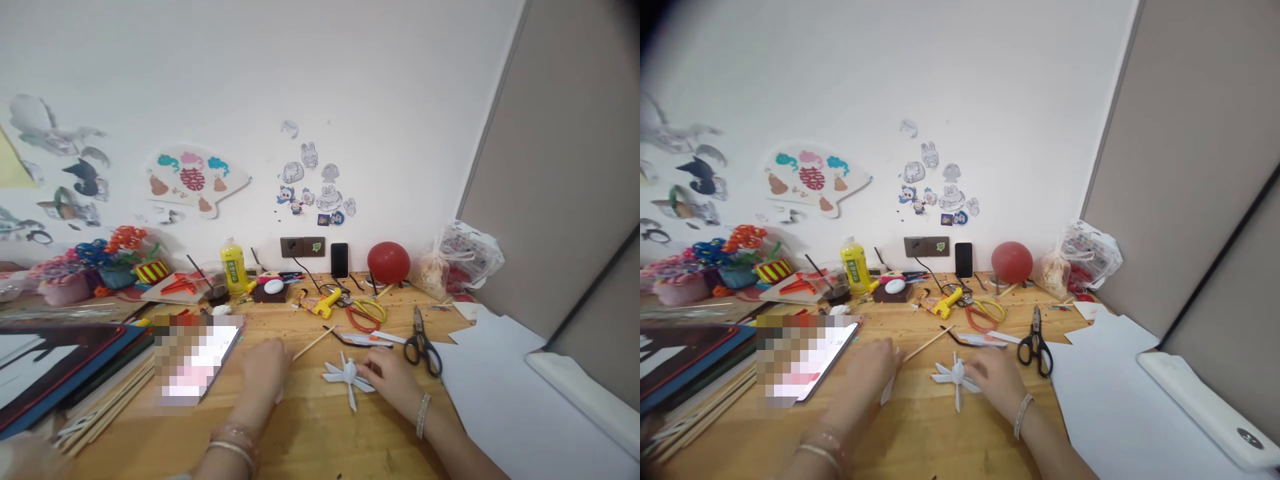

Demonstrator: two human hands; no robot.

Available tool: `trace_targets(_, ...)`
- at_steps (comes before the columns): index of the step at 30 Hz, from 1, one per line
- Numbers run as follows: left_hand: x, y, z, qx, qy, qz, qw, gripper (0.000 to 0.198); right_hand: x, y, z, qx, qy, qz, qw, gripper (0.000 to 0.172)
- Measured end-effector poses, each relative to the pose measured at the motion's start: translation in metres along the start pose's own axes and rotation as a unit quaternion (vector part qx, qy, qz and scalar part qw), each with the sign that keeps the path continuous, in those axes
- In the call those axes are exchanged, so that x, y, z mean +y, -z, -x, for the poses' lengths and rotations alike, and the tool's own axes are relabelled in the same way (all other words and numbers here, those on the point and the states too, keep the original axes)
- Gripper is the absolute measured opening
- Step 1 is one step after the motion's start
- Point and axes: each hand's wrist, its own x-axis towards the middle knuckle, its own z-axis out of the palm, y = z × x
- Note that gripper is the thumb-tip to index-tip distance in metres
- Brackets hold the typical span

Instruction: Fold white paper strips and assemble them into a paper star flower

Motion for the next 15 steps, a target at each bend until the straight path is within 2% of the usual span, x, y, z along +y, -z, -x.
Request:
trace_targets(1,-0.005,-0.001,-0.002,-0.032,-0.001,0.008,0.999,0.027,0.001,-0.001,0.0,0.006,-0.002,0.003,1.0,0.027)
trace_targets(3,-0.008,-0.007,-0.005,0.013,-0.043,0.017,0.999,0.027,0.002,-0.001,-0.001,0.016,-0.008,0.01,1.0,0.027)
trace_targets(6,-0.001,-0.02,-0.008,0.039,-0.111,0.019,0.993,0.016,0.002,-0.001,-0.002,0.026,-0.012,0.018,0.999,0.024)
trace_targets(10,0.009,-0.027,-0.01,0.058,-0.132,0.018,0.989,0.014,0.002,0.001,-0.002,0.054,-0.006,0.012,0.998,0.024)
trace_targets(13,0.011,-0.027,-0.009,0.106,-0.166,0.039,0.98,0.014,0.002,0.004,-0.001,0.102,0.014,-0.007,0.995,0.02)
trace_targets(15,0.015,-0.027,-0.006,0.147,-0.236,0.066,0.958,0.014,-0.001,0.009,0.0,0.153,0.046,-0.013,0.987,0.014)
